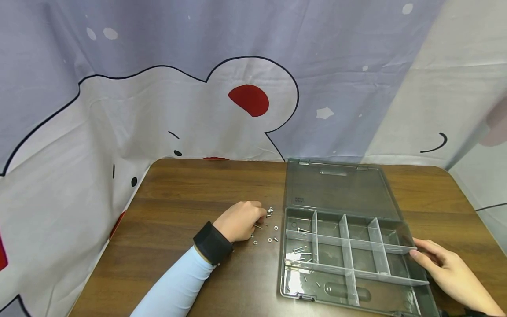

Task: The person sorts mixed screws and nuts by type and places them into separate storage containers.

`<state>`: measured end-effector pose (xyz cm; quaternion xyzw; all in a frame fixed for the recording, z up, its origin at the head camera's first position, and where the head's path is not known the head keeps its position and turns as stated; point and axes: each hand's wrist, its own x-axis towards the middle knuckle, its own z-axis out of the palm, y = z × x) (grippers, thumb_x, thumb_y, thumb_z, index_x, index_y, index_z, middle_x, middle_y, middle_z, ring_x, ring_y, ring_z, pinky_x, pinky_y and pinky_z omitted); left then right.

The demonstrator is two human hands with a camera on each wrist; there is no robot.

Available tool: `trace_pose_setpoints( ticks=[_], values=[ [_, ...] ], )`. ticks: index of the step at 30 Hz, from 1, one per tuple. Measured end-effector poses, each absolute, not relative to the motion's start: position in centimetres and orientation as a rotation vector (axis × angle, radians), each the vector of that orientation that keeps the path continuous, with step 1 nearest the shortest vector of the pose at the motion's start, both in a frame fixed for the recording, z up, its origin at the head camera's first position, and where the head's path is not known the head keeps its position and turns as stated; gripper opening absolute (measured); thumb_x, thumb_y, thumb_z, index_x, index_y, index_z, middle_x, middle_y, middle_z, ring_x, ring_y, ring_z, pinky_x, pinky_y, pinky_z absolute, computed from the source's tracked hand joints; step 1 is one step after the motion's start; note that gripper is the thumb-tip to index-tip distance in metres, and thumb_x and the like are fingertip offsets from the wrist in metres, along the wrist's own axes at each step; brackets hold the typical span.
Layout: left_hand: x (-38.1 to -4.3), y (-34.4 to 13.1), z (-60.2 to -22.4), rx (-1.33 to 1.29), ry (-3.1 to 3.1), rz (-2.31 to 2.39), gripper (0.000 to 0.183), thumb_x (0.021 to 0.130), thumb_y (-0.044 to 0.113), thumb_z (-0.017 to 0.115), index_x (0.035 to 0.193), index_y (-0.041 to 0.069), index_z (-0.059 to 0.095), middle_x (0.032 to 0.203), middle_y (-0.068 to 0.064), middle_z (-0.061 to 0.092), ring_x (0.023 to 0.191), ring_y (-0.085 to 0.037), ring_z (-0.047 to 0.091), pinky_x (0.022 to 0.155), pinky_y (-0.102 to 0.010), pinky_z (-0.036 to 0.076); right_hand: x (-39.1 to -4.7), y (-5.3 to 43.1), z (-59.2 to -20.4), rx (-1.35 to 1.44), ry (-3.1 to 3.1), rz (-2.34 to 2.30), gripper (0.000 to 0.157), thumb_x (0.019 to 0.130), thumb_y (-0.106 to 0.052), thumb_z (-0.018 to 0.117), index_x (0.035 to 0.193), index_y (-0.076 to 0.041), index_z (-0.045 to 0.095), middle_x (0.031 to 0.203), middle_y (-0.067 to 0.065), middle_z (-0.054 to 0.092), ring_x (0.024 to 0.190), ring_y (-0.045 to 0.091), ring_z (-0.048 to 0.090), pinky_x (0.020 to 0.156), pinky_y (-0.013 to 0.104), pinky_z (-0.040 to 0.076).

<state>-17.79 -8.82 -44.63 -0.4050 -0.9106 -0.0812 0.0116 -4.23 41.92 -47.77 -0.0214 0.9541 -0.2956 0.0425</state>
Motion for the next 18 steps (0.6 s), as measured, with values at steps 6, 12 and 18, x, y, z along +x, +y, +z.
trace_pose_setpoints(
  ticks=[6, 12, 18],
  values=[
    [-17.96, -8.73, -45.04, -1.260, -2.834, -0.263, 0.023, 0.077, -0.006, 0.075, 0.081, 0.016, 0.068, 0.078, 0.006, 0.058, 0.068, -0.010, 0.057, 0.064, -0.027, 0.052, -4.32, 41.94, -47.69, -0.052, 2.912, -0.902, 0.052, 0.107, -0.029, 0.057, 0.145, 0.007, 0.052, 0.137, 0.034, 0.057, 0.100, -0.006, 0.062, 0.069, 0.022, 0.055],
    [-18.04, -8.89, -45.13, -1.237, -2.852, -0.275, 0.026, 0.073, -0.009, 0.071, 0.077, 0.016, 0.065, 0.074, 0.007, 0.052, 0.065, -0.009, 0.050, 0.059, -0.025, 0.043, -4.31, 41.86, -47.69, -0.044, 2.907, -0.907, 0.053, 0.107, -0.030, 0.057, 0.145, 0.006, 0.052, 0.137, 0.033, 0.058, 0.098, -0.022, 0.046, 0.068, 0.016, 0.050],
    [-18.18, -9.09, -45.19, -1.203, -2.865, -0.309, 0.028, 0.069, -0.010, 0.071, 0.079, 0.015, 0.064, 0.072, 0.007, 0.052, 0.064, -0.010, 0.051, 0.058, -0.026, 0.043, -4.16, 41.78, -47.61, -0.064, 2.918, -0.912, 0.050, 0.106, -0.024, 0.057, 0.143, 0.008, 0.052, 0.131, 0.032, 0.062, 0.096, -0.020, 0.049, 0.068, 0.016, 0.050]
  ],
)
